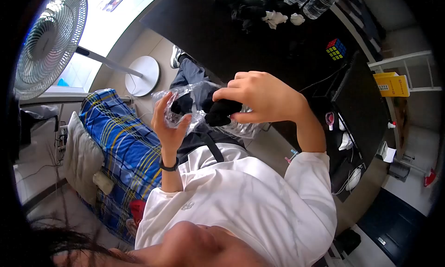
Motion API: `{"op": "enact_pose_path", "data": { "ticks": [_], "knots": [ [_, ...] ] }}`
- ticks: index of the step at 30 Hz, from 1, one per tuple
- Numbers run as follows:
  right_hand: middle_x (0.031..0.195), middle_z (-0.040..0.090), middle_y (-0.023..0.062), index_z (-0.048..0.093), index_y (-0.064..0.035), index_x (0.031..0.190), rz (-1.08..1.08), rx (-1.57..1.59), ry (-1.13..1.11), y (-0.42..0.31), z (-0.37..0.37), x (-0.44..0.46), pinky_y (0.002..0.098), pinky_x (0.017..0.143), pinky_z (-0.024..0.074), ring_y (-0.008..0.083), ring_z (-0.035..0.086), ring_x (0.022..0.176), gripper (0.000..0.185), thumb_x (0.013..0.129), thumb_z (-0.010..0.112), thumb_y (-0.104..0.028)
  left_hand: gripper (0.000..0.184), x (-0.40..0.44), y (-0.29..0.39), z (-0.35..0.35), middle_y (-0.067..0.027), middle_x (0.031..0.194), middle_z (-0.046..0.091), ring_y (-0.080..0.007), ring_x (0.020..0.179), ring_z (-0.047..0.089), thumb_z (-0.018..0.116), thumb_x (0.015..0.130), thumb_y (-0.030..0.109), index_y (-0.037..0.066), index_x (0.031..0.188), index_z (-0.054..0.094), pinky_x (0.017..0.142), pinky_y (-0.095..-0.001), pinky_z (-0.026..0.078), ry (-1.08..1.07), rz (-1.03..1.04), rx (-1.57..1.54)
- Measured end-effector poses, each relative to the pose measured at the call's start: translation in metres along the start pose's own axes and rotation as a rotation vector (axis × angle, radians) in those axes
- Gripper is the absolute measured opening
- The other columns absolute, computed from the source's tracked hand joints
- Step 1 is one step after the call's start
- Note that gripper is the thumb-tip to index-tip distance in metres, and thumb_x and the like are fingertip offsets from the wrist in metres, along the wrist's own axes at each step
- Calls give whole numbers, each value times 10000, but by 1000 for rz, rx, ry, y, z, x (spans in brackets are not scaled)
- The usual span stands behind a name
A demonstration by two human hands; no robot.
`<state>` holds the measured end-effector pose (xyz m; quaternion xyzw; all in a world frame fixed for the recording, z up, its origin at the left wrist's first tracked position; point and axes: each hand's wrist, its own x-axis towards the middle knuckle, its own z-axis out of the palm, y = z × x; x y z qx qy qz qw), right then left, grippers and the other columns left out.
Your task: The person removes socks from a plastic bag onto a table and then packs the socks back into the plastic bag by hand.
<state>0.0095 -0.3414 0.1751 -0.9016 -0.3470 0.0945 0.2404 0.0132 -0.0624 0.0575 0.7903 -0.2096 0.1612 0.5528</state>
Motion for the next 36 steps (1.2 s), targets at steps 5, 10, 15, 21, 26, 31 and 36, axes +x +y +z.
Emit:
{"op": "enact_pose_path", "data": {
  "ticks": [5,10,15,21,26,31,36],
  "knots": [
    [1048,666,39,651,-155,1258,91,-208,73,-6,12,5,387,838,523,246,624,960,613,693,873,-232,613,1,-3,0,-176,1168,677,-297,1075,670,853,781,268,-24,1271,628,945,-369,508,-53,7,18],
    [1152,629,47,633,-198,1317,-21,-208,204,-2,6,3,389,919,531,252,631,1034,720,649,897,-149,601,0,-3,-3,-169,1152,685,-299,1074,671,844,785,265,-21,1267,629,943,-369,509,-48,-11,12],
    [1087,659,51,616,-176,1320,256,-215,153,10,15,5,369,840,549,251,657,952,676,693,857,-99,636,0,-5,-2,-153,1160,690,-305,1048,666,883,679,146,18,1260,656,908,-373,528,-25,-5,3],
    [782,681,35,676,-122,1166,300,-85,426,43,10,8,297,691,549,171,678,711,384,803,707,1,742,0,-13,-16,-181,1236,684,-328,1112,662,909,705,277,34,1334,599,953,-402,519,-101,108,-68],
    [784,694,49,683,-92,1155,300,16,429,50,7,7,289,718,555,159,681,705,331,838,699,3,830,-3,-23,-17,-212,1280,666,-395,1181,635,847,767,513,7,1361,562,1033,-486,468,-138,181,-293],
    [770,692,50,682,-71,1149,306,65,409,52,7,8,277,735,558,153,686,713,313,844,698,-1,527,1,-26,-20,-205,1264,675,-384,1184,637,748,858,270,-23,1277,620,1047,-475,463,-173,145,-349],
    [821,691,60,671,-73,1196,328,139,333,50,-2,7,283,747,556,159,683,735,365,837,715,-20,382,-1,-24,-13,-188,1196,707,-352,1167,652,631,818,23,-33,1194,667,1019,-437,493,-115,93,-210]
  ]
}}
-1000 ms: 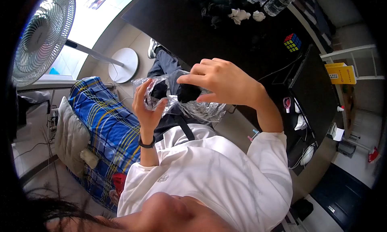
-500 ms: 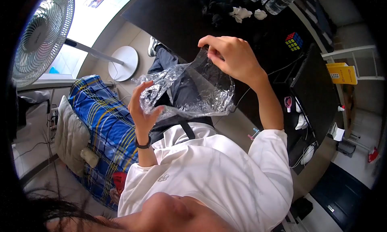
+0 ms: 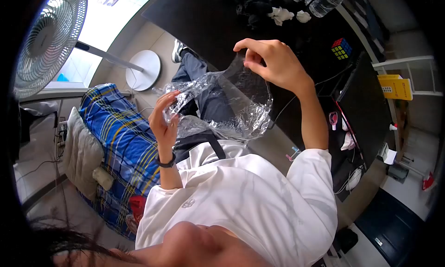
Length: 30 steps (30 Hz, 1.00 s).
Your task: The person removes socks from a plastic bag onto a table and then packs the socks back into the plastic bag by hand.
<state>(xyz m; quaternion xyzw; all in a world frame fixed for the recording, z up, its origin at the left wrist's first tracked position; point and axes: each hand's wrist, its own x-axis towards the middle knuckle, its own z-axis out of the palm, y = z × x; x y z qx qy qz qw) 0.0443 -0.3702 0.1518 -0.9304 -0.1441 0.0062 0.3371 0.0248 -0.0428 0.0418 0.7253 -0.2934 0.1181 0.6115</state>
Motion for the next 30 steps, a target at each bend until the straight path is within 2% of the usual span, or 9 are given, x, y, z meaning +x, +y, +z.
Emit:
{"op": "enact_pose_path", "data": {
  "ticks": [4,7,10,13,15,19,21,23,30],
  "knots": [
    [985,731,99,653,-185,1284,154,-171,91,21,-34,-15,345,764,564,226,715,835,479,833,795,-263,335,4,4,7,-175,1149,722,-313,1118,669,624,838,-10,-27,1170,672,948,-391,538,102,-61,-31],
    [1183,687,94,613,-247,1345,337,-630,247,71,-54,-28,430,905,544,292,658,1091,529,844,778,-286,298,7,3,13,-175,1128,721,-294,1074,679,629,861,2,-29,1153,673,941,-384,538,113,-58,-16],
    [1295,625,93,593,-277,1354,536,-727,288,114,-44,-30,464,948,530,323,612,1175,548,838,780,-282,283,7,1,17,-176,1115,720,-283,1063,680,626,876,10,-32,1152,674,948,-383,525,130,-83,-46],
    [1256,621,100,618,-250,1276,645,-578,-20,124,-44,-26,468,950,534,333,640,1140,475,830,780,-262,255,3,-5,19,-171,1104,720,-270,1059,678,621,887,9,-39,1129,683,961,-377,506,183,-85,-150],
    [1236,622,112,642,-216,1221,593,-572,-32,103,-46,-27,456,929,535,317,661,1078,420,819,762,-205,208,0,-7,17,-167,1095,722,-269,1058,678,626,905,11,-46,1093,694,969,-372,496,187,-118,-141],
    [1185,591,80,678,-92,1133,203,86,-220,15,-73,-31,298,779,519,188,630,985,385,754,738,-122,163,3,-1,17,-165,1084,724,-267,1052,678,640,916,15,-55,1046,708,963,-358,491,222,-190,-158],
    [1200,612,106,686,-108,1112,-130,166,-380,-22,-72,-34,352,802,556,296,666,1003,399,722,761,-68,146,5,0,16,-164,1088,726,-265,1056,677,648,923,21,-65,1023,711,941,-342,493,205,-124,-109],
    [1282,587,105,699,-130,1143,-324,164,-485,-36,-48,-38,364,841,555,257,657,1046,493,667,793,-46,143,8,5,15,-161,1075,725,-258,1027,677,652,911,12,-60,1014,719,910,-330,496,209,-115,-77],
    [1444,520,127,686,-196,1223,-294,-215,-385,-51,30,-32,416,995,512,327,576,1228,526,726,836,-114,195,15,31,8,-94,833,648,-186,767,595,669,851,-28,1,1016,767,677,-306,453,146,-158,153]
  ]
}}
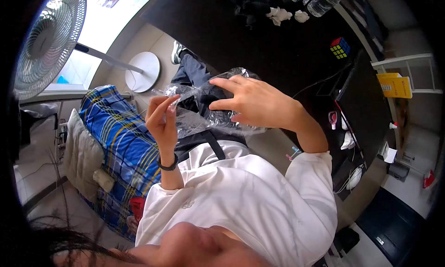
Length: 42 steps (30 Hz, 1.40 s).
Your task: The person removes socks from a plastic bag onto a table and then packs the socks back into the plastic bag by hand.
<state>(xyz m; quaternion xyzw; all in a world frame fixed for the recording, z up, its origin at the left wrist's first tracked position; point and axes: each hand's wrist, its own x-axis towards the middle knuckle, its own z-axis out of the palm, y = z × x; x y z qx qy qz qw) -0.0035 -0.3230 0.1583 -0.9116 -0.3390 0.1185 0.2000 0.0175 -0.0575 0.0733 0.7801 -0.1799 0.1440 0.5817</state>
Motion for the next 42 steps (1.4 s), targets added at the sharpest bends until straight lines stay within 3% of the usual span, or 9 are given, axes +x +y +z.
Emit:
{"op": "enact_pose_path", "data": {
  "ticks": [14,18,23,27,31,35,39,40,42],
  "knots": [
    [1287,630,98,660,-111,1264,204,-56,150,44,-26,-4,417,1045,474,314,573,1213,484,796,783,-127,167,1,6,-6,-63,758,619,-121,652,542,719,831,-62,-29,991,756,583,-246,392,68,86,-1],
    [1259,646,72,656,-157,1251,351,-237,396,67,-40,-3,413,1038,484,287,586,1213,382,883,726,-232,139,5,-2,-15,-36,778,617,-94,693,533,724,865,-59,-33,997,758,613,-222,400,316,-31,-101],
    [1445,504,132,558,-271,1414,464,-311,697,141,-30,35,439,1009,493,354,584,1176,593,859,766,-274,180,13,-9,-28,-34,842,618,-86,730,527,713,871,-77,-37,1042,753,649,-212,404,423,45,-105],
    [1449,494,174,532,-313,1449,590,-490,574,183,3,65,463,1036,463,385,558,1187,667,837,788,-375,173,8,-14,-20,-49,858,632,-95,753,559,715,873,-67,-41,1041,750,671,-215,429,362,-36,-99],
    [1267,609,154,635,-234,1263,674,-431,733,197,23,74,474,964,503,387,615,1130,443,842,759,-295,163,8,-23,-13,-64,874,650,-109,754,581,724,874,-45,-39,1035,747,688,-224,454,359,-36,-60],
    [1056,684,136,707,-176,1117,538,-136,846,208,8,55,393,900,531,319,688,970,317,799,710,-165,161,11,-24,-8,-59,866,646,-106,756,576,724,878,-40,-29,1036,750,686,-221,442,362,-60,-68],
    [1057,676,8,672,-71,1194,312,510,637,154,-48,31,270,849,496,98,600,939,342,856,676,-122,166,12,-32,-3,-44,863,634,-91,752,541,720,882,-44,-24,1044,752,673,-215,399,395,-49,-121],
    [1130,683,41,659,-92,1260,418,627,491,128,-64,25,282,906,498,142,631,1033,429,831,648,-92,166,11,-31,-2,-44,863,634,-91,752,541,720,882,-44,-24,1044,752,673,-215,399,394,-63,-114],
    [1239,668,86,646,-112,1305,80,536,370,94,-74,22,307,972,498,193,641,1134,531,778,628,-50,166,10,-28,-4,-33,872,629,-79,743,500,722,888,-41,-14,1048,756,652,-215,358,398,-69,-163]
  ]
}}
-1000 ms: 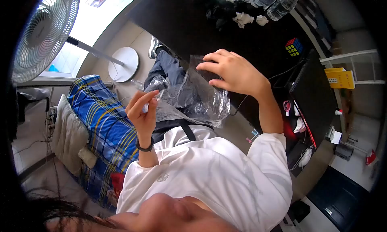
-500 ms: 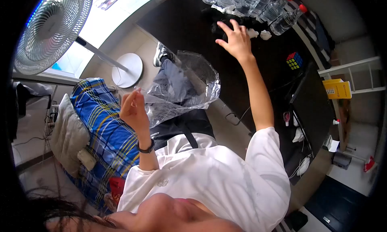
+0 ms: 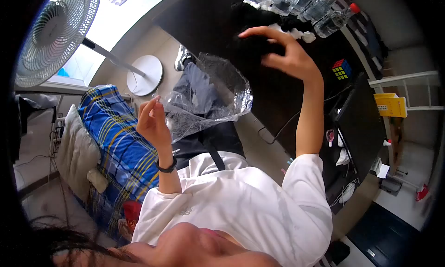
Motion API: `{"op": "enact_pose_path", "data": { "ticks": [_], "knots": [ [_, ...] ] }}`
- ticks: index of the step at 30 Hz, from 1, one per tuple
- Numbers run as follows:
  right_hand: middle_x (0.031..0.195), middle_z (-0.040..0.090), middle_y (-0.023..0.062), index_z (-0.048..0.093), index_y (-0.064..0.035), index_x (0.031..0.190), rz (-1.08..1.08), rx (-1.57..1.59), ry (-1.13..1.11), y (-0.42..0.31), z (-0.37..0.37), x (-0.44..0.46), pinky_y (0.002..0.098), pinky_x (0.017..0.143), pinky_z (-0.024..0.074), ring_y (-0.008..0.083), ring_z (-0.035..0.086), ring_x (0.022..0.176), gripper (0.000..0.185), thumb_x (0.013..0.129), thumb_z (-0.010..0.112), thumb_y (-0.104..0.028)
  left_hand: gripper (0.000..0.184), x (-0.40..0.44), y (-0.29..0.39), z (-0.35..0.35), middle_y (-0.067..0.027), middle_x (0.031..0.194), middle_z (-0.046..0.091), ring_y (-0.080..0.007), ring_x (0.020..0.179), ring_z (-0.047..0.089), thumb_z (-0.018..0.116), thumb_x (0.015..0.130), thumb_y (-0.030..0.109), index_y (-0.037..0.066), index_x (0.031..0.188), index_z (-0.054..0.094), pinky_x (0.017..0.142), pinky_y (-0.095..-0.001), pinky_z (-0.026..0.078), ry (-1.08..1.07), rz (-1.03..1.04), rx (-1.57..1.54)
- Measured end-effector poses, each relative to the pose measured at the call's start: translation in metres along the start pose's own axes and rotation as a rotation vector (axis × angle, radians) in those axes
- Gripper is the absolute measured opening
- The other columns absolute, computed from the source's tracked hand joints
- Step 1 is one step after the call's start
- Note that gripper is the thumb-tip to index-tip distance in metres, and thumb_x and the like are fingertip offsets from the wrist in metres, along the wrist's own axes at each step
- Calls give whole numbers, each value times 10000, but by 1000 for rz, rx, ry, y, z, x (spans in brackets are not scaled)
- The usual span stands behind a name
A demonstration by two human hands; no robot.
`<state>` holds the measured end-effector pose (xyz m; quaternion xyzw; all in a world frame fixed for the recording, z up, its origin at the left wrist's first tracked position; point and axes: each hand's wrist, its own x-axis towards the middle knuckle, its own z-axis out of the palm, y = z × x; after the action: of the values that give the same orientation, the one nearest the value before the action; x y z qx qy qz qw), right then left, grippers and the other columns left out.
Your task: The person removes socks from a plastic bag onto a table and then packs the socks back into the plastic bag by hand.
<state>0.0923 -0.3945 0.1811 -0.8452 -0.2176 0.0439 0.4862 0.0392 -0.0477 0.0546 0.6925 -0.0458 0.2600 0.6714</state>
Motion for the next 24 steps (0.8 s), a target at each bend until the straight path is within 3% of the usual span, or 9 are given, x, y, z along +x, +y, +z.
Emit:
{"op": "enact_pose_path", "data": {
  "ticks": [1,3,5,10,14,17,19,22,24],
  "knots": [
    [1353,620,110,628,-110,1338,-39,97,-74,-8,17,4,348,1065,471,245,621,1222,627,719,624,-7,166,-2,0,-1,-33,872,629,-79,743,500,722,888,-41,-14,1048,756,652,-215,358,-2,-7,14],
    [1382,594,106,645,-121,1326,-184,-116,-95,-25,45,11,326,932,533,236,651,1152,619,710,665,-72,162,-2,-1,0,-26,880,629,-73,735,472,724,894,-34,-5,1049,760,636,-217,329,12,42,18],
    [1454,537,131,646,-102,1316,-93,-236,-126,-25,67,9,379,975,530,289,633,1193,630,694,658,-5,160,-4,-1,-1,-25,881,629,-73,725,462,728,896,-24,-1,1050,762,628,-218,322,0,59,19],
    [1043,717,134,687,-61,1179,-57,-294,-76,-31,66,8,357,886,560,302,712,948,472,712,685,9,152,-9,3,-8,-30,872,640,-67,701,454,728,902,-11,1,1050,760,597,-223,310,-29,-58,55],
    [1089,713,124,685,-73,1194,-7,-313,-196,-33,94,11,366,852,564,308,708,957,457,745,773,-74,145,-10,2,0,-32,858,643,-60,690,447,730,899,-9,-2,1041,759,574,-222,280,-36,32,-6],
    [1256,671,106,665,-112,1280,-193,-236,-298,-29,98,11,406,981,516,308,634,1168,534,773,824,-171,142,-13,4,-3,-38,853,648,-67,698,475,731,894,-13,-8,1034,756,571,-217,284,-58,72,38],
    [1304,649,99,661,-118,1289,-135,-282,-248,-20,77,16,421,1060,463,303,576,1257,532,784,817,-176,147,-14,7,-8,-47,860,654,-89,730,525,730,888,-22,-13,1033,754,585,-215,325,-70,22,128],
    [1325,620,101,647,-147,1308,-152,-574,242,35,32,31,431,1083,420,314,563,1237,545,794,800,-245,143,-13,9,-8,-50,854,653,-103,737,547,728,881,-31,-13,1021,749,593,-216,343,-78,37,99],
    [1441,492,168,608,-270,1376,141,-1036,663,92,14,27,466,1070,429,414,496,1241,630,784,823,-281,141,-13,11,-9,-49,853,650,-105,733,546,727,878,-35,-12,1016,747,589,-217,339,-95,55,107]
  ]
}}
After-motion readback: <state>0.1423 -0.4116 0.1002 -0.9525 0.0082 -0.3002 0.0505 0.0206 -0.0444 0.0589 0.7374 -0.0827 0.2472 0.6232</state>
